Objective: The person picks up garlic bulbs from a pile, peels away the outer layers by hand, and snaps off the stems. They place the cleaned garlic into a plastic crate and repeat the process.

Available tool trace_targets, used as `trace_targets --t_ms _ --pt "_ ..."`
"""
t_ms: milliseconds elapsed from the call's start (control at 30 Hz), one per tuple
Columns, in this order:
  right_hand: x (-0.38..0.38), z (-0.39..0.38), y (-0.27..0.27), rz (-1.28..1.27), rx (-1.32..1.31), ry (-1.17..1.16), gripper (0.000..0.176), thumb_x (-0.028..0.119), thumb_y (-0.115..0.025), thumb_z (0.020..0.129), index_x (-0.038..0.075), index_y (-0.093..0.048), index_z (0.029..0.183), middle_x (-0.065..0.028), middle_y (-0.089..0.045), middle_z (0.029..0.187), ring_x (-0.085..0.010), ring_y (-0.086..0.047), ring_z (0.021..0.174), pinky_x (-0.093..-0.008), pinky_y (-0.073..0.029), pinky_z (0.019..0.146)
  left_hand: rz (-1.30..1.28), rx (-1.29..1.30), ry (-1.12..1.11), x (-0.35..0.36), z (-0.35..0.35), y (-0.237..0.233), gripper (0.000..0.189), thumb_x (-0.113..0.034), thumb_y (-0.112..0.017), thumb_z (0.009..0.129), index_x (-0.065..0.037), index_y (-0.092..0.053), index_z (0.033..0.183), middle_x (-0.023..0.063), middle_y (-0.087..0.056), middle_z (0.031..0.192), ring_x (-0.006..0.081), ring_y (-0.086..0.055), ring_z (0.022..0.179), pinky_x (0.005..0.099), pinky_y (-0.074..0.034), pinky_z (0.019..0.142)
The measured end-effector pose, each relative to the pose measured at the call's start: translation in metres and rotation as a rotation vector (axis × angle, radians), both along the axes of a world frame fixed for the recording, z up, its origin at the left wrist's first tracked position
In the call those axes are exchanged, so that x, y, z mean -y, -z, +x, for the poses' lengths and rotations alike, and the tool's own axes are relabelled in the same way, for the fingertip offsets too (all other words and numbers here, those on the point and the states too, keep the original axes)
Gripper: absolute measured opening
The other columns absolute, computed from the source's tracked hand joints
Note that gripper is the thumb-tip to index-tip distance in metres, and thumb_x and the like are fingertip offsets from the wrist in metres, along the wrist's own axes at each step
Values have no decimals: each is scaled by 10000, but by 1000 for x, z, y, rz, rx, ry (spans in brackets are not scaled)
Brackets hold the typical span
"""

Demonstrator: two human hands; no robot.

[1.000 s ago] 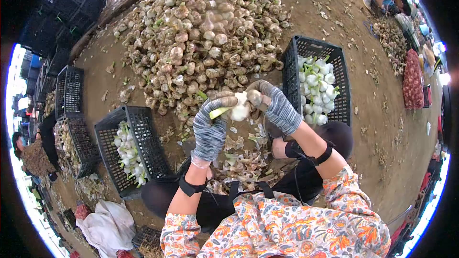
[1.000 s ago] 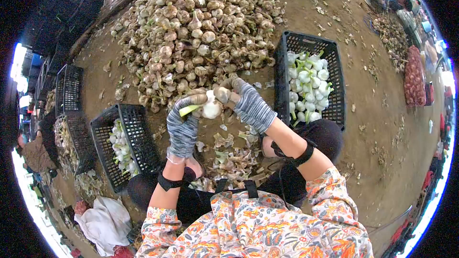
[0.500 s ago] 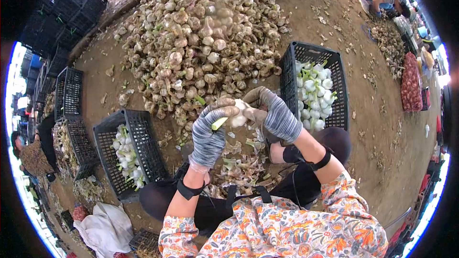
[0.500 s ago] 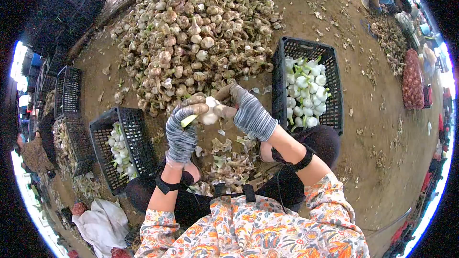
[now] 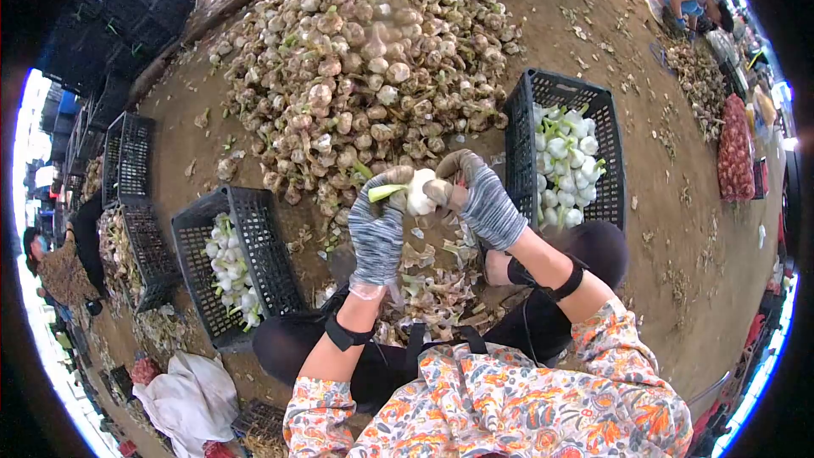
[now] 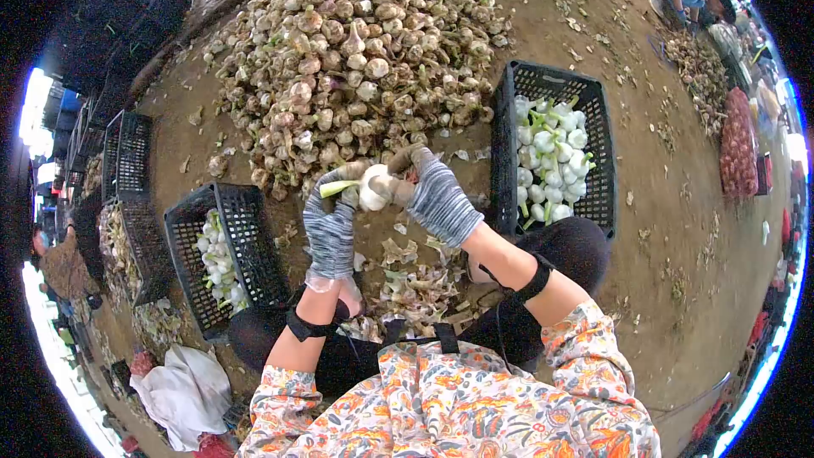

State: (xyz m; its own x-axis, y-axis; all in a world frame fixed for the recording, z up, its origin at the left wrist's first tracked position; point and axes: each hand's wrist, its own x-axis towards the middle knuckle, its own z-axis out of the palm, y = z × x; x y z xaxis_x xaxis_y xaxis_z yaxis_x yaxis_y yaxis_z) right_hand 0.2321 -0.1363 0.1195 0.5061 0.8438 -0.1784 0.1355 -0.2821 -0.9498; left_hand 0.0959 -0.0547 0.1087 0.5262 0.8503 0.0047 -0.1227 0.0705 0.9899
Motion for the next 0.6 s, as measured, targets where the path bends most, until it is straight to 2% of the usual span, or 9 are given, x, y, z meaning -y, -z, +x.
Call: trace_targets --t_ms 33,100,233,267,367,400,433,500,600 --pt "1 2 3 -4 -4 3 237 195 -640 799 12 -544 915 -46 -539 749 -93 -494 695 -271 -448 566 -55 -7 5 0 -1 0 175 -12 -528 849 0 -564 1020 87 -610 1005 151 -562 934 282 -437 861" --pt "1 7 5 114 -341 -51 209 150 -629 803 12 -538 930 -35 -546 768 -83 -507 734 -245 -461 603 -90 -20 5 -1 -3 1 173 -12 -528 849 2 -566 1017 88 -609 1008 149 -561 936 281 -437 861" --pt "4 8 4 122 -460 -15 173 97 -598 815 6 -530 945 -52 -569 840 -89 -525 774 -238 -463 688 -74 -10 -6 -2 -3 3 169 0 -527 846 1 -574 1008 84 -607 1010 144 -558 939 277 -439 855" --pt "2 10 3 125 -341 -29 196 105 -620 799 6 -528 941 -47 -562 848 -93 -524 778 -239 -462 695 -75 -11 -7 -2 -3 3 169 0 -527 846 1 -574 1008 84 -607 1010 144 -558 939 277 -439 855" --pt "0 3 -9 26 -342 -22 242 126 -653 770 8 -527 939 -48 -557 855 -97 -518 778 -233 -452 694 144 -41 -34 0 -1 -6 193 -17 -561 825 -15 -575 1018 87 -607 1016 161 -559 943 293 -436 860" --pt "1 -2 0 88 -6 -32 298 136 -680 732 1 -522 946 -69 -563 848 -117 -521 771 -258 -453 677 423 -191 -62 1 -2 -13 198 -3 -562 815 -22 -579 1012 87 -607 1005 168 -558 944 297 -433 859" --pt "1 -1 7 81 -260 -33 321 143 -687 712 -3 -522 946 -99 -560 838 -156 -534 784 -286 -455 692 698 -330 -83 3 -1 -16 204 11 -563 806 -28 -582 1005 86 -606 994 175 -556 944 301 -430 859" --pt "4 5 17 55 -221 -72 306 141 -677 713 -15 -525 928 -134 -577 896 -214 -554 773 -308 -457 700 473 -91 -87 2 0 -7 176 -24 -560 819 -27 -589 993 81 -603 982 178 -557 930 290 -441 830" --pt "8 11 39 -184 243 -88 284 174 -656 729 15 -554 941 -180 -608 843 -311 -599 768 -377 -457 695 18 -42 -76 -4 -3 9 194 -70 -552 847 -12 -571 1031 75 -599 1011 158 -562 914 279 -444 826"
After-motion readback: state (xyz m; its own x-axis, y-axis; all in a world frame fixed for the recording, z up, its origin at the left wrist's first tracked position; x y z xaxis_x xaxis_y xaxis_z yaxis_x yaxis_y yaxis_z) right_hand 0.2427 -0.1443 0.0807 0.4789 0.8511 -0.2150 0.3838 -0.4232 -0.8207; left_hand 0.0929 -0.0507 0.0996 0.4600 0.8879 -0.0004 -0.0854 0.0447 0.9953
